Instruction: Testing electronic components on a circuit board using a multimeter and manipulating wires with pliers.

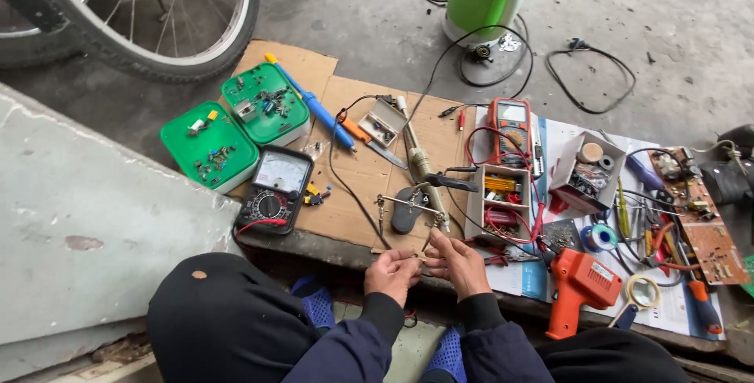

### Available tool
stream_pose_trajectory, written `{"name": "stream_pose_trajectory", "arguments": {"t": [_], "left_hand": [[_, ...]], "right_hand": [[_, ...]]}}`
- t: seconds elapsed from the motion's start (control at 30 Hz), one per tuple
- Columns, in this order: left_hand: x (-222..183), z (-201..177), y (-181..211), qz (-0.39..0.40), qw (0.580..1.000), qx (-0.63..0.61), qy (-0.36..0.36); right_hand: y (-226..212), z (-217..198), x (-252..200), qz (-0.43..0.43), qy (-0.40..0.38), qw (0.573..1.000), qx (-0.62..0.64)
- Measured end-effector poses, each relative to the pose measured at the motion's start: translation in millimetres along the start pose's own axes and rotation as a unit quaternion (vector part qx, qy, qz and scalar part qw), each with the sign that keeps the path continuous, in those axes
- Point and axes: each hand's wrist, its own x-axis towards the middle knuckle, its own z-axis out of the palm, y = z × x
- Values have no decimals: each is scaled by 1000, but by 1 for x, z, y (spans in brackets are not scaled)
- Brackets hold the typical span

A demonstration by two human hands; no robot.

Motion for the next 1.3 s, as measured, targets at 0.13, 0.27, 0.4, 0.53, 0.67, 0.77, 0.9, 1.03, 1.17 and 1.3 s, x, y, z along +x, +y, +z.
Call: {"name": "stream_pose_trajectory", "arguments": {"t": [0.13,0.27,0.4,0.53,0.67,0.77,0.9,1.03,1.17,1.3], "left_hand": [[-2,-6,3,-3,999,-31,-23],[-4,-8,3,-12,999,-33,-31],[-8,-5,7,-14,999,-23,-27],[-8,-1,10,-16,999,-32,-29],[-12,1,15,-18,999,-20,-28],[-10,2,15,-22,999,-18,-27],[-9,4,17,-15,999,-12,-27],[-10,5,20,-24,999,-17,-27],[-12,7,25,-26,999,-7,-27],[-9,7,24,-38,999,-13,-16]], "right_hand": [[22,3,20,-52,-17,998,14],[17,11,15,-62,-10,998,11],[20,15,14,-89,-1,996,27],[22,15,17,-104,-12,994,42],[23,12,22,-97,-27,994,45],[23,9,24,-92,-34,994,44],[24,7,27,-90,-52,994,36],[26,6,29,-82,-53,995,34],[28,4,32,-80,-55,995,38],[30,2,35,-80,-69,993,47]]}}
